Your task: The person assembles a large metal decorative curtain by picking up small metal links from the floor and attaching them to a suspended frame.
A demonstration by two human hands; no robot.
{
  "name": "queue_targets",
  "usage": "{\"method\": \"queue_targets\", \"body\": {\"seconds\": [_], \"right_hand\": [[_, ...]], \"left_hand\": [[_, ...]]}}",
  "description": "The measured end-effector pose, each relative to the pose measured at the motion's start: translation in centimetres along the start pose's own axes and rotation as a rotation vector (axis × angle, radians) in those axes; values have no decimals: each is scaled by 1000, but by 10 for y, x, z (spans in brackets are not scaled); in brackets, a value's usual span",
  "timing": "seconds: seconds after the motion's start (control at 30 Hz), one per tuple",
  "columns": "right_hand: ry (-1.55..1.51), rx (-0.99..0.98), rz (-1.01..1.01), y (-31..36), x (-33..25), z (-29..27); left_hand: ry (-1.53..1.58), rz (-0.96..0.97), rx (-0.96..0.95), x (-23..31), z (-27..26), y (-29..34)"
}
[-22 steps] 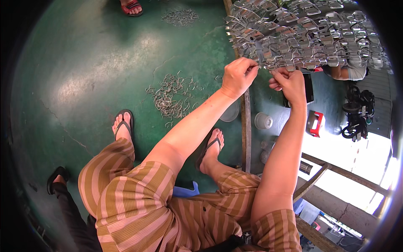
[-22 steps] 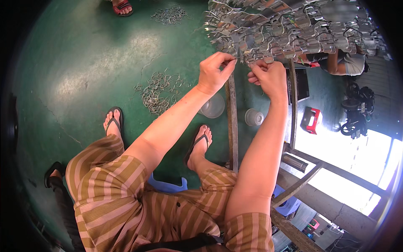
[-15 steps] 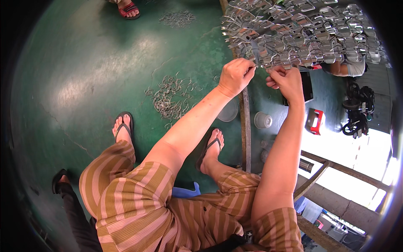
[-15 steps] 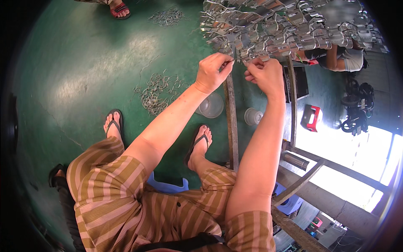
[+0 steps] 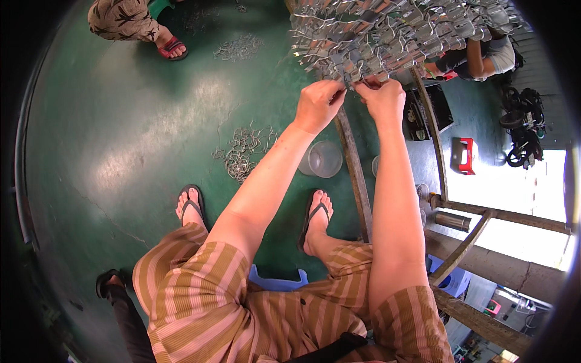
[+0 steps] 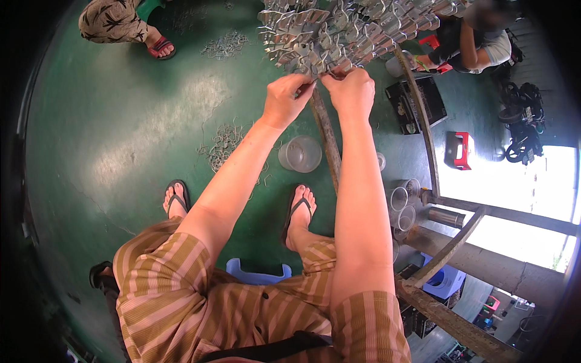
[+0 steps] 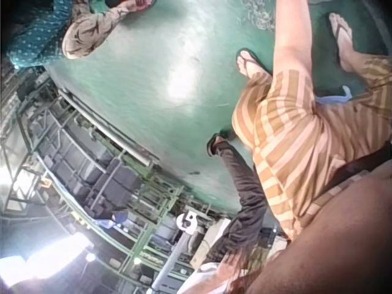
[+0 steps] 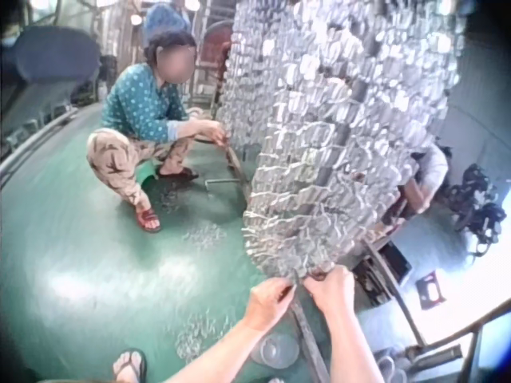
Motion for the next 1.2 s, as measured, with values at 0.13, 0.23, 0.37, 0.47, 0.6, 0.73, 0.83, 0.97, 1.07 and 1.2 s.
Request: {"method": "queue_targets", "body": {"seconds": [0.13,0.23,0.37,0.47,0.6,0.73,0.83,0.97,1.07,1.2], "right_hand": [[-24,12,22,9,-12,0],[-31,-25,38,3,-7,2],[51,33,9,3,-7,4],[15,39,26,0,-4,2],[-125,-16,53,-6,4,7],[-222,-63,86,-8,6,13],[-287,-100,111,-11,9,18],[-257,-87,108,-13,9,16],[-255,-103,115,-12,9,18],[-306,-124,116,-12,13,22]], "left_hand": [[-50,-26,-42,0,0,5],[27,-89,-11,-3,1,8],[421,-566,121,-46,2,43],[691,-849,21,-69,13,54],[938,-977,-256,-78,34,42],[888,-1020,-400,-91,37,30],[958,-1051,-452,-93,40,27],[867,-976,-482,-90,38,19],[793,-991,-492,-92,37,17],[799,-1022,-447,-92,37,15]]}}
Point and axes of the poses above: each hand's wrist, its own y-axis away from the middle knuckle, its own z-axis out of the palm, x = y × z, the point moved 6 cm from there along -y, towards the middle knuckle, and after that the axes turned 7 degrees about z, right-handed, at the moved point
